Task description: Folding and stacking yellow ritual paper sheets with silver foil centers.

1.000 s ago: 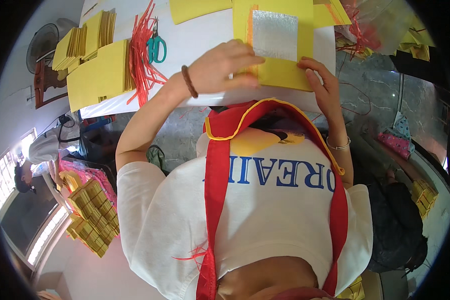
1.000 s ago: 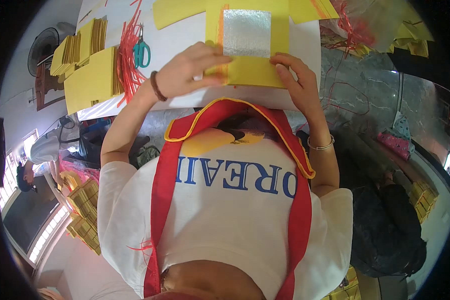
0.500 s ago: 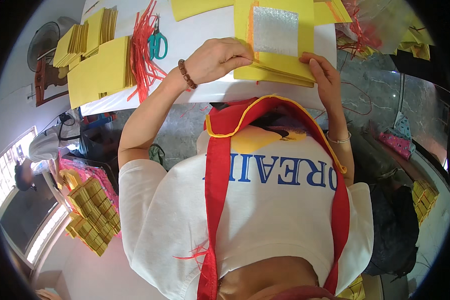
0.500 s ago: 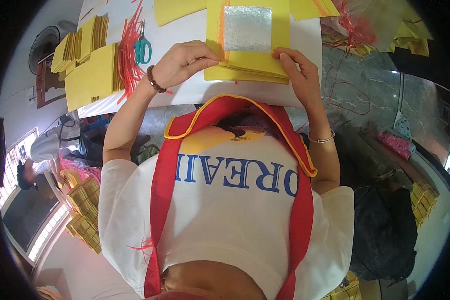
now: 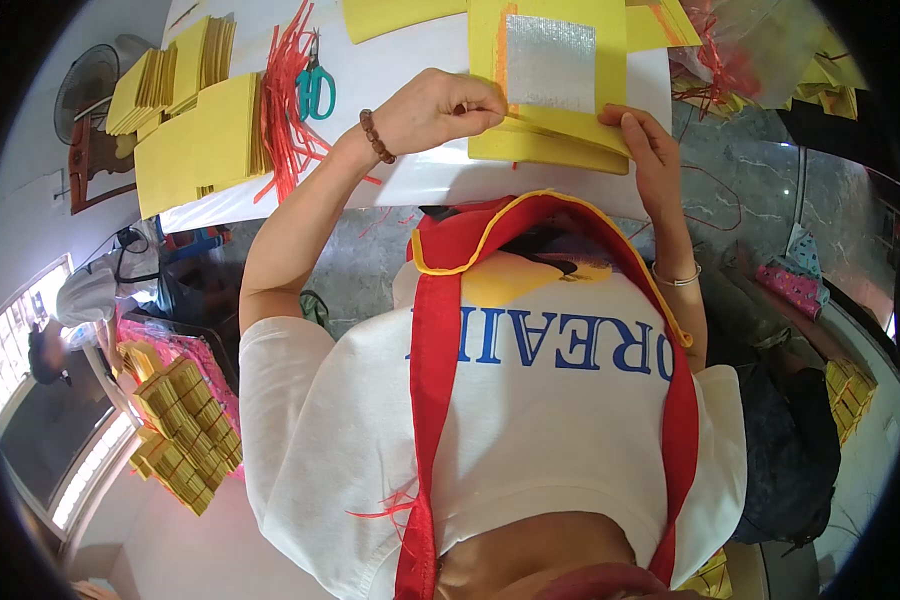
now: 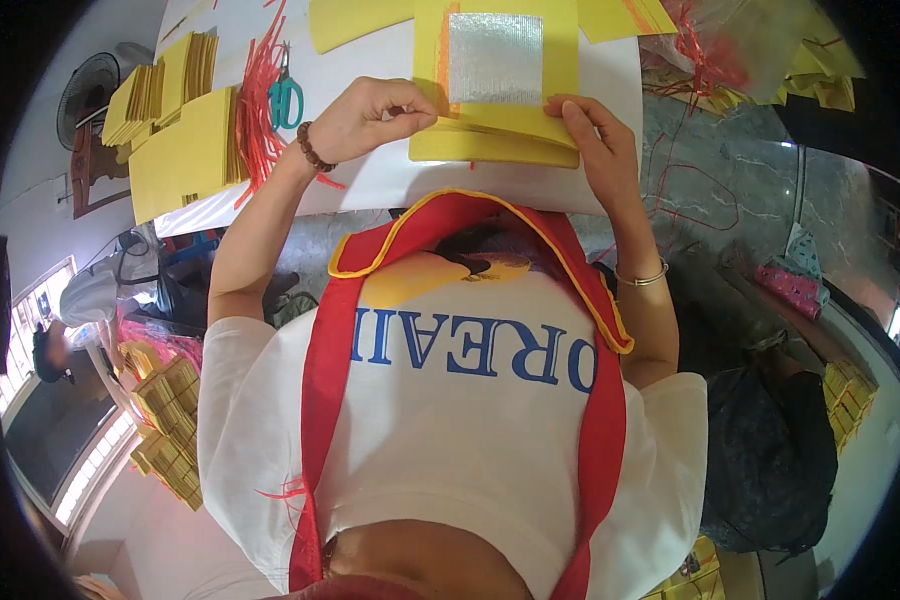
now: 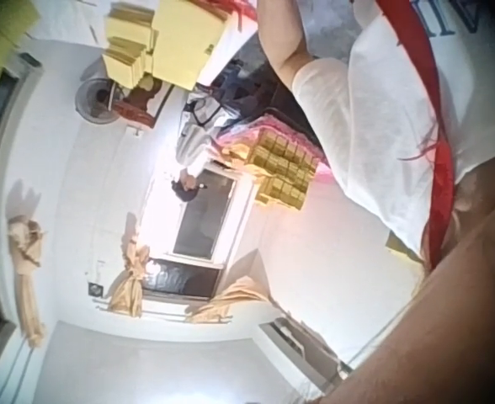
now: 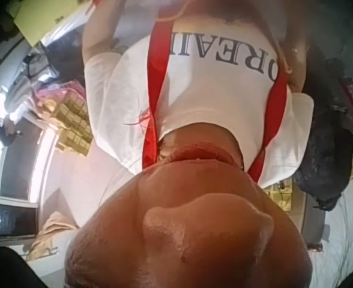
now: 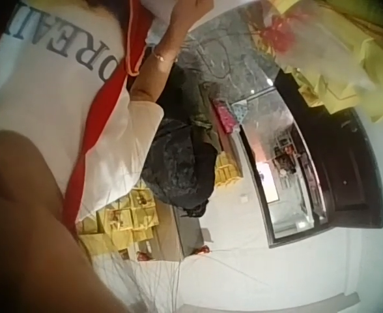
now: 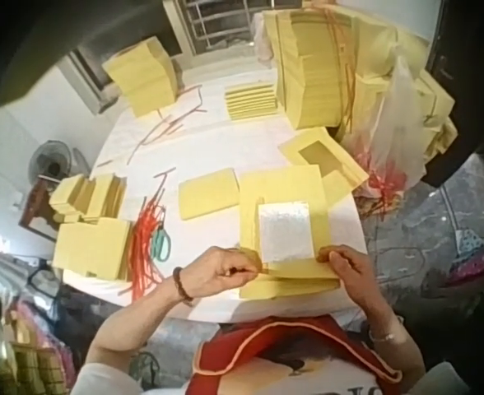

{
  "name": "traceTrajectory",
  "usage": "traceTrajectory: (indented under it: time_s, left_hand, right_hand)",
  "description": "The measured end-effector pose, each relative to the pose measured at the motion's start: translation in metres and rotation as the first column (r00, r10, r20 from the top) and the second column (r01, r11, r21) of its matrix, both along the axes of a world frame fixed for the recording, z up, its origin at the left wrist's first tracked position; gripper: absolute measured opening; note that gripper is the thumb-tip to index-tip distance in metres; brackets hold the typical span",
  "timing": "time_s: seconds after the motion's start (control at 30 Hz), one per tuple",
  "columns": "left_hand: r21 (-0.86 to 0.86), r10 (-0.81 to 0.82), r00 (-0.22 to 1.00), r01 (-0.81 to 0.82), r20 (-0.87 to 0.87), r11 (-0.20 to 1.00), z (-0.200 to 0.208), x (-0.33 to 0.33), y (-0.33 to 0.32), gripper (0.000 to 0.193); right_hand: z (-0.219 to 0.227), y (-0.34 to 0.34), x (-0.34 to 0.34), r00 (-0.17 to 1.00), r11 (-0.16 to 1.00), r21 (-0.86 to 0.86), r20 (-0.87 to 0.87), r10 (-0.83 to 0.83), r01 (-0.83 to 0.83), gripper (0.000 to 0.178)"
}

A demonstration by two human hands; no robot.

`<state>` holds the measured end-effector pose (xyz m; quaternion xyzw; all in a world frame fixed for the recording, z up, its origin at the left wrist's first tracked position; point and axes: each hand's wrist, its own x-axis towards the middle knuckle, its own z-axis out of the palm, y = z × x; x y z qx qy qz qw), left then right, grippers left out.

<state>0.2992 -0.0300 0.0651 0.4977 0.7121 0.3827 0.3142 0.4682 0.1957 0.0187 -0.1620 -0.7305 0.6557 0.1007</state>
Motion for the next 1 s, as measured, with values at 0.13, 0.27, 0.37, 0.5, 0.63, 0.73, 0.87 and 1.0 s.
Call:
traceTrajectory:
  time_s: [0.13,0.27,0.37,0.5,0.63,0.73,0.87,1.0]
  left_hand:
    - [-0.016,-0.004,0.997,0.005,0.071,1.0,-0.002,-0.002,0.001,0.016]
    - [-0.042,0.023,0.993,-0.018,0.112,0.999,-0.006,-0.004,0.001,0.016]
    - [-0.072,0.107,0.948,-0.089,0.3,0.993,-0.013,-0.007,0.0,0.017]
    - [0.015,0.039,0.982,-0.043,0.185,0.999,-0.005,-0.01,-0.004,0.023]
    - [0.251,0.099,0.891,0.017,-0.442,0.968,-0.008,-0.011,0.0,0.037]
    - [0.139,0.103,0.689,-0.003,-0.718,0.99,-0.026,-0.011,0.002,0.041]
    - [0.175,0.137,0.537,0.02,-0.832,0.984,-0.013,-0.003,-0.003,0.038]
    - [0.175,0.076,0.566,0.123,-0.821,0.977,0.001,0.015,-0.012,0.033]
  right_hand:
    - [0.0,0.001,0.001,1.0,1.0,-0.017,0.009,0.003,-0.002,0.025]
    - [0.002,0.004,0.001,0.996,0.996,-0.068,-0.073,0.048,-0.053,0.026]
    - [0.003,0.003,0.001,0.974,0.995,-0.011,-0.208,0.094,-0.098,0.023]
    - [-0.004,0.002,0.001,0.998,0.997,0.064,-0.052,0.042,-0.038,0.02]
    - [-0.003,0.006,-0.001,0.999,0.996,-0.092,0.034,-0.003,0.006,0.019]
    - [-0.007,0.013,-0.002,0.999,0.997,-0.078,0.005,0.031,-0.031,0.023]
    - [0.012,0.014,-0.007,0.964,0.91,0.414,-0.248,0.097,0.014,0.029]
    - [0.02,0.018,0.003,0.917,0.565,0.823,-0.183,0.355,-0.054,0.031]
